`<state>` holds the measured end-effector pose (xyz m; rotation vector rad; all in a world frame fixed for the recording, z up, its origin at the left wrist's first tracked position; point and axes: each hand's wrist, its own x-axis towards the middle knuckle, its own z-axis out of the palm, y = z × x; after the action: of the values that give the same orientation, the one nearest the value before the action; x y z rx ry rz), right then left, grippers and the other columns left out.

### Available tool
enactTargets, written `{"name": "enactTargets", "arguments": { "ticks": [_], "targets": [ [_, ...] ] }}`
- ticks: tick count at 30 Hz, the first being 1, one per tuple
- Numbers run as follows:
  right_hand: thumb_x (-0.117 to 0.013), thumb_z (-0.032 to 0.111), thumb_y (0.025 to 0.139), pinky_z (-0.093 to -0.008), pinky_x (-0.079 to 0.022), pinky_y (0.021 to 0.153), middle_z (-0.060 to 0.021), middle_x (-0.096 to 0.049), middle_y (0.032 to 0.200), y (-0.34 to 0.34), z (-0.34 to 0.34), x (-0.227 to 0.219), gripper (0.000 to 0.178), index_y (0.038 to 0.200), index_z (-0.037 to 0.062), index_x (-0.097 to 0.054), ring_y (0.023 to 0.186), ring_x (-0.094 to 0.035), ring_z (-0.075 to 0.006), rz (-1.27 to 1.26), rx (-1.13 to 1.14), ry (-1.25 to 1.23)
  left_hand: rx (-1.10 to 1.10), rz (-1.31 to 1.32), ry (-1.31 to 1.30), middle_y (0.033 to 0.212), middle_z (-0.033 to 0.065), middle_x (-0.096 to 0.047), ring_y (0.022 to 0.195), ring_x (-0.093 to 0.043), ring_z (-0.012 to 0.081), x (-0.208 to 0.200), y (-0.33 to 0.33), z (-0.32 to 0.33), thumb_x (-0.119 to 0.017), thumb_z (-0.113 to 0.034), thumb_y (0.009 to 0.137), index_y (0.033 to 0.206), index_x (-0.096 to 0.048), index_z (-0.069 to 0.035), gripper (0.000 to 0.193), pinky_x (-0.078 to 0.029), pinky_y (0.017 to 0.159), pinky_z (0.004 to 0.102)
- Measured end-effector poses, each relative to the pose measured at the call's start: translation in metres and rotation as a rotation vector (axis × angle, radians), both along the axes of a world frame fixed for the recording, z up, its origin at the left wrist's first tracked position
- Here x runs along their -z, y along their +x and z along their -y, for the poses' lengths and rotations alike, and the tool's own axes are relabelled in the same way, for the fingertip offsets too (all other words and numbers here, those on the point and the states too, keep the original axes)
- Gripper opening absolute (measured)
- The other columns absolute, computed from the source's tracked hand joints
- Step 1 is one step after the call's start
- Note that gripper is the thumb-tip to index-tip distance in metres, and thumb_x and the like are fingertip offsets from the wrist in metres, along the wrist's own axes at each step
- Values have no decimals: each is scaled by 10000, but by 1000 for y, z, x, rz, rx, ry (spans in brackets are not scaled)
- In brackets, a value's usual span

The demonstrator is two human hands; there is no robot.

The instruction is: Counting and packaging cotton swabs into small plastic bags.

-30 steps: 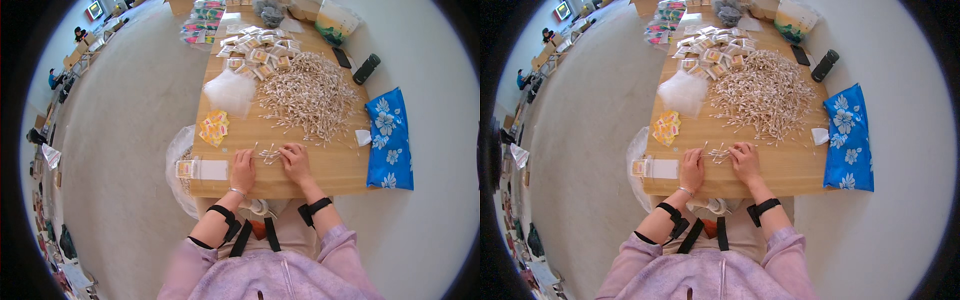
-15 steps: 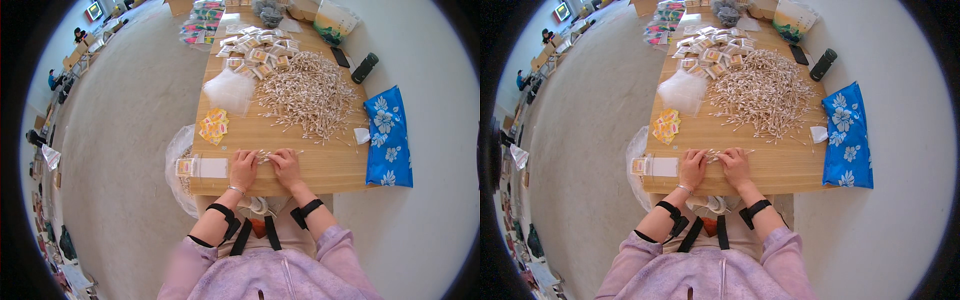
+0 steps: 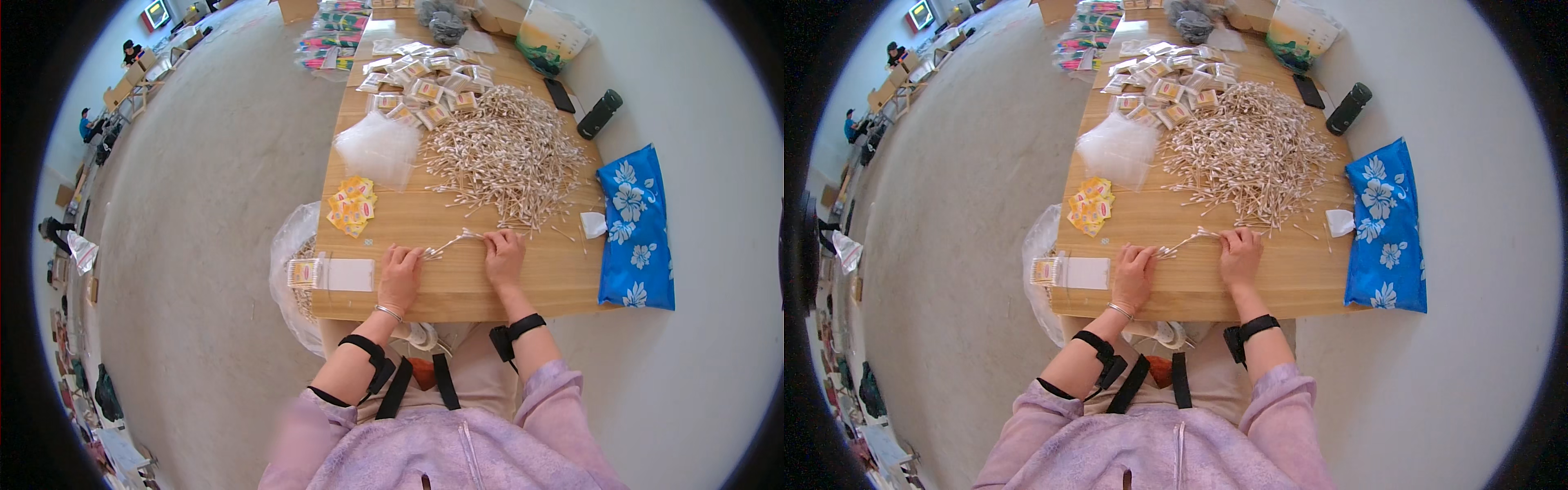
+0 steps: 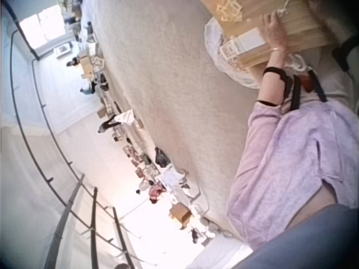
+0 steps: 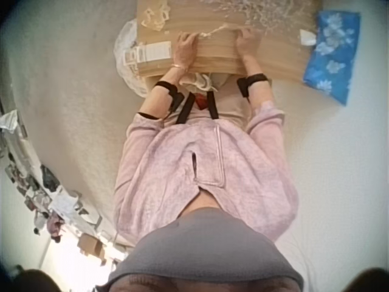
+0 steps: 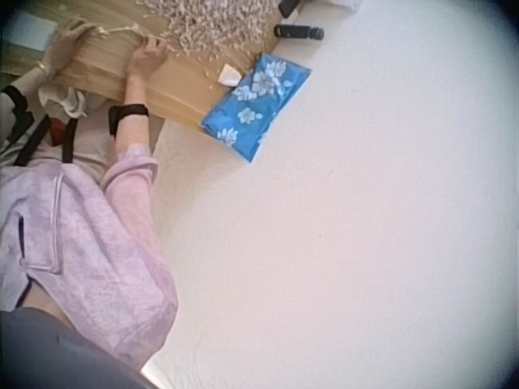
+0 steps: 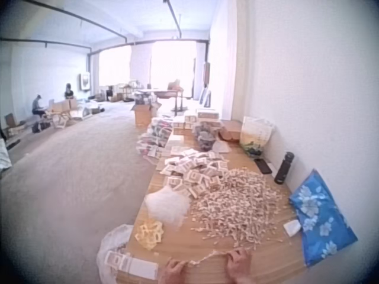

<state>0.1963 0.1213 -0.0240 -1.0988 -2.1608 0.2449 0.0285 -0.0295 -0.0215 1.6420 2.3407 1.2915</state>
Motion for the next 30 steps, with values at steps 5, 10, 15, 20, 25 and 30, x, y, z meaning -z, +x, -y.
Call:
{"name": "enactTargets", "arguments": {
  "ticks": [5,10,15,20,25,30],
  "targets": [
    [-666,176,790,-400,-421,813,-23,-570,868,-12,-6,-1,60,839,154,-691,915,-520,-258,48,128,-8,38,5,-2,888,96,-585,936,-537,298,-3,0,3,-627,-120,838,959,-663,-81,131,-374,1011,456],
    [-672,178,787,-399,-410,839,-22,-575,890,-33,1,-4,85,866,164,-700,945,-514,-254,53,28,-46,62,11,24,856,88,-585,905,-544,297,-4,0,1,-644,-121,830,915,-674,-86,97,-375,1002,465],
    [-688,184,769,-400,-379,879,-16,-582,936,-49,26,-14,124,891,170,-706,996,-493,-243,49,-158,-107,61,5,5,876,78,-584,936,-529,292,0,-1,2,-627,-139,840,931,-666,-100,106,-379,1001,452],
    [-706,172,748,-393,-379,872,-7,-586,941,-36,31,-20,121,869,160,-710,994,-495,-233,66,-341,-71,39,23,34,864,88,-590,909,-542,299,-1,0,2,-640,-126,832,922,-667,-94,100,-382,992,453],
    [-700,152,754,-378,-425,800,-19,-596,875,-35,23,-6,109,862,141,-707,909,-530,-241,-22,-280,-56,40,28,52,844,76,-588,898,-540,295,0,-2,1,-629,-125,836,901,-665,-103,78,-380,997,457],
    [-696,157,758,-384,-435,793,-18,-600,873,-41,12,-10,77,831,133,-706,900,-533,-250,-31,-126,-78,181,-5,9,799,44,-591,883,-543,277,-6,-4,5,-663,-139,796,853,-681,-134,59,-376,1005,444]
  ]
}}
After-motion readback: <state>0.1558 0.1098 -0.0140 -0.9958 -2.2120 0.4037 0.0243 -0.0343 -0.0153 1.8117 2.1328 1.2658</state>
